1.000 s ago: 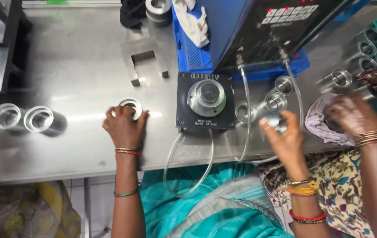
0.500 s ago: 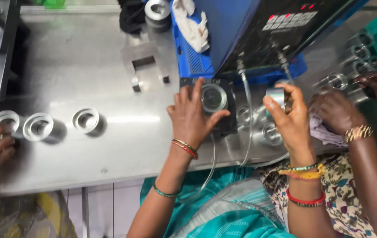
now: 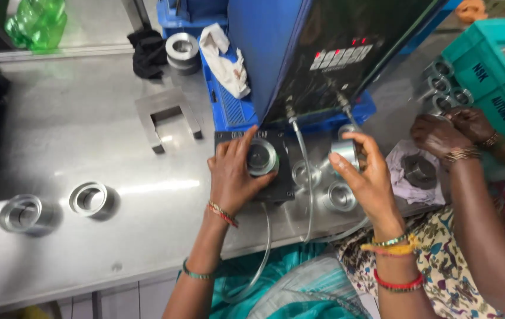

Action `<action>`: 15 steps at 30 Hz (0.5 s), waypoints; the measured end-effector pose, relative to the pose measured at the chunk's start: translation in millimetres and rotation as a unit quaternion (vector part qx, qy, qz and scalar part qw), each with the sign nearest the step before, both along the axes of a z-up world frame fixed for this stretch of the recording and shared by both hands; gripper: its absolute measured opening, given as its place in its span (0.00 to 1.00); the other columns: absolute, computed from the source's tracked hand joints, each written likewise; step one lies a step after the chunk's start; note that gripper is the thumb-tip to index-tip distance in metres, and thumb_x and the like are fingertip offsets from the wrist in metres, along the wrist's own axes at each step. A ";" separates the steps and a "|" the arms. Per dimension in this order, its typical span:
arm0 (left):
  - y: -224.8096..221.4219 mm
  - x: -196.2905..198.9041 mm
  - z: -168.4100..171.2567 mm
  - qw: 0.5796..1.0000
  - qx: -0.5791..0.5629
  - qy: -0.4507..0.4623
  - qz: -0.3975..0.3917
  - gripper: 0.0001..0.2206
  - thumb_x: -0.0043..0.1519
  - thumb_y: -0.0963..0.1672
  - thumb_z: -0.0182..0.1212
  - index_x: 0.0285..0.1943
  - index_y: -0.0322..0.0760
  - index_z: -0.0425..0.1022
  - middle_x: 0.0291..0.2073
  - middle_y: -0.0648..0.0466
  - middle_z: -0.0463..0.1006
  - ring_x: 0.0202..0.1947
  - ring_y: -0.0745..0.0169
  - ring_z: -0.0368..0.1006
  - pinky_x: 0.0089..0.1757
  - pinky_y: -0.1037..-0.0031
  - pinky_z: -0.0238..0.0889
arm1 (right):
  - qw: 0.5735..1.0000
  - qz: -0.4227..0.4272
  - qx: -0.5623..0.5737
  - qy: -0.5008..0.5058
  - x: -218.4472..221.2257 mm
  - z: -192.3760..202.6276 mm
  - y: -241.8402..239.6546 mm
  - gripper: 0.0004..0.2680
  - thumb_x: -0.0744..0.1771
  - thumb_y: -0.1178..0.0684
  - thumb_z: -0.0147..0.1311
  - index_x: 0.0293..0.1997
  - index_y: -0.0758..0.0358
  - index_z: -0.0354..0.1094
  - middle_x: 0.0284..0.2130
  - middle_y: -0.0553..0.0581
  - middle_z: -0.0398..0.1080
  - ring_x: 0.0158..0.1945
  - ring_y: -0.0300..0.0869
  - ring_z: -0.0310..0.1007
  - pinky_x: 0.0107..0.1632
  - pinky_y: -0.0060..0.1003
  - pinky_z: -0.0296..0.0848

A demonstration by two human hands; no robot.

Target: Place metal cylindrical components into a testing machine and check results on a digital display.

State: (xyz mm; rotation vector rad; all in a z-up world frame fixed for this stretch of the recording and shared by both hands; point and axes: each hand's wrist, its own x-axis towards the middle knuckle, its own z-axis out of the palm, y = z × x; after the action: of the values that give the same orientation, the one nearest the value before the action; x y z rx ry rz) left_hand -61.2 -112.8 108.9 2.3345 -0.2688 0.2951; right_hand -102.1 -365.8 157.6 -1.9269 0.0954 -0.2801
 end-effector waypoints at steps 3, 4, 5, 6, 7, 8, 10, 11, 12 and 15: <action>8.6 1.4 18.2 0.996 -0.039 -0.072 -0.038 0.47 0.42 0.53 0.79 0.73 0.46 0.61 0.58 0.55 0.75 0.60 0.47 0.64 0.49 0.55 0.56 | 0.997 0.044 -0.061 -0.027 6.4 6.4 17.5 0.21 0.65 0.49 0.65 0.64 0.60 0.63 0.52 0.53 0.68 0.48 0.37 0.68 0.48 0.32 0.71; 11.0 1.0 32.2 0.995 -0.062 -0.079 -0.023 0.46 0.44 0.54 0.80 0.74 0.46 0.62 0.57 0.55 0.75 0.58 0.49 0.65 0.50 0.56 0.56 | 0.990 0.072 -0.111 -0.041 10.5 10.7 25.9 0.22 0.65 0.48 0.66 0.64 0.60 0.63 0.53 0.55 0.68 0.50 0.39 0.69 0.50 0.34 0.71; 13.4 1.1 46.7 0.993 -0.084 -0.086 -0.008 0.45 0.47 0.55 0.80 0.74 0.47 0.62 0.56 0.55 0.76 0.57 0.51 0.66 0.51 0.56 0.57 | 0.980 0.101 -0.160 -0.056 14.6 15.5 34.4 0.24 0.64 0.46 0.67 0.65 0.59 0.62 0.53 0.57 0.69 0.51 0.42 0.71 0.52 0.37 0.72; 21.8 12.4 40.1 0.994 -0.081 -0.079 -0.004 0.45 0.47 0.55 0.80 0.74 0.47 0.62 0.56 0.55 0.76 0.57 0.51 0.66 0.51 0.56 0.57 | 0.981 0.105 -0.157 -0.050 20.9 17.7 45.3 0.24 0.64 0.46 0.67 0.65 0.59 0.62 0.53 0.57 0.69 0.51 0.42 0.71 0.52 0.37 0.72; 30.2 23.2 34.0 0.988 -0.100 -0.119 0.025 0.44 0.49 0.54 0.81 0.74 0.46 0.62 0.58 0.54 0.75 0.57 0.51 0.66 0.53 0.58 0.58 | 0.965 0.149 -0.201 -0.078 27.0 20.5 56.0 0.24 0.63 0.45 0.69 0.64 0.59 0.63 0.53 0.57 0.69 0.52 0.45 0.73 0.53 0.40 0.73; 36.8 35.0 28.2 0.978 -0.119 -0.162 0.052 0.42 0.51 0.54 0.82 0.74 0.45 0.63 0.61 0.52 0.75 0.58 0.51 0.65 0.56 0.59 0.60 | 0.944 0.191 -0.245 -0.108 33.8 24.4 64.9 0.25 0.62 0.43 0.70 0.63 0.59 0.63 0.52 0.58 0.70 0.52 0.48 0.74 0.54 0.43 0.74; 61.7 40.7 0.6 0.974 -0.110 -0.176 0.092 0.41 0.51 0.53 0.82 0.72 0.44 0.64 0.61 0.51 0.74 0.58 0.48 0.64 0.56 0.59 0.61 | 0.924 0.226 -0.285 -0.119 42.0 29.5 83.6 0.25 0.62 0.43 0.71 0.62 0.59 0.64 0.51 0.59 0.70 0.51 0.51 0.74 0.52 0.45 0.74; 74.5 44.5 -12.4 0.967 -0.103 -0.195 0.128 0.40 0.52 0.51 0.82 0.71 0.42 0.65 0.62 0.50 0.74 0.59 0.46 0.64 0.56 0.59 0.62 | 0.900 0.257 -0.326 -0.133 47.3 32.6 93.2 0.26 0.61 0.42 0.71 0.62 0.59 0.65 0.49 0.60 0.69 0.49 0.54 0.74 0.51 0.47 0.74; 82.4 42.4 -20.0 0.967 -0.100 -0.195 0.130 0.40 0.52 0.51 0.82 0.71 0.42 0.65 0.62 0.50 0.74 0.59 0.46 0.64 0.56 0.59 0.62 | 0.900 0.259 -0.324 -0.134 49.5 31.4 97.6 0.26 0.61 0.42 0.71 0.62 0.59 0.65 0.49 0.60 0.69 0.49 0.54 0.74 0.51 0.47 0.74; 102.4 36.1 -47.1 0.971 -0.056 -0.127 0.193 0.38 0.48 0.50 0.82 0.67 0.39 0.68 0.58 0.50 0.75 0.55 0.43 0.63 0.53 0.57 0.62 | 0.875 0.286 -0.372 -0.120 53.2 27.7 109.6 0.26 0.60 0.41 0.70 0.60 0.59 0.66 0.44 0.60 0.67 0.44 0.56 0.74 0.46 0.50 0.75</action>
State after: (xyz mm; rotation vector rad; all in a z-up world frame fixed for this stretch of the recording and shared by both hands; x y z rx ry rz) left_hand -25.1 -10.4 61.8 2.2236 0.0833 0.7821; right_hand -48.9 -256.3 185.3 -2.5423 -0.8565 -0.1570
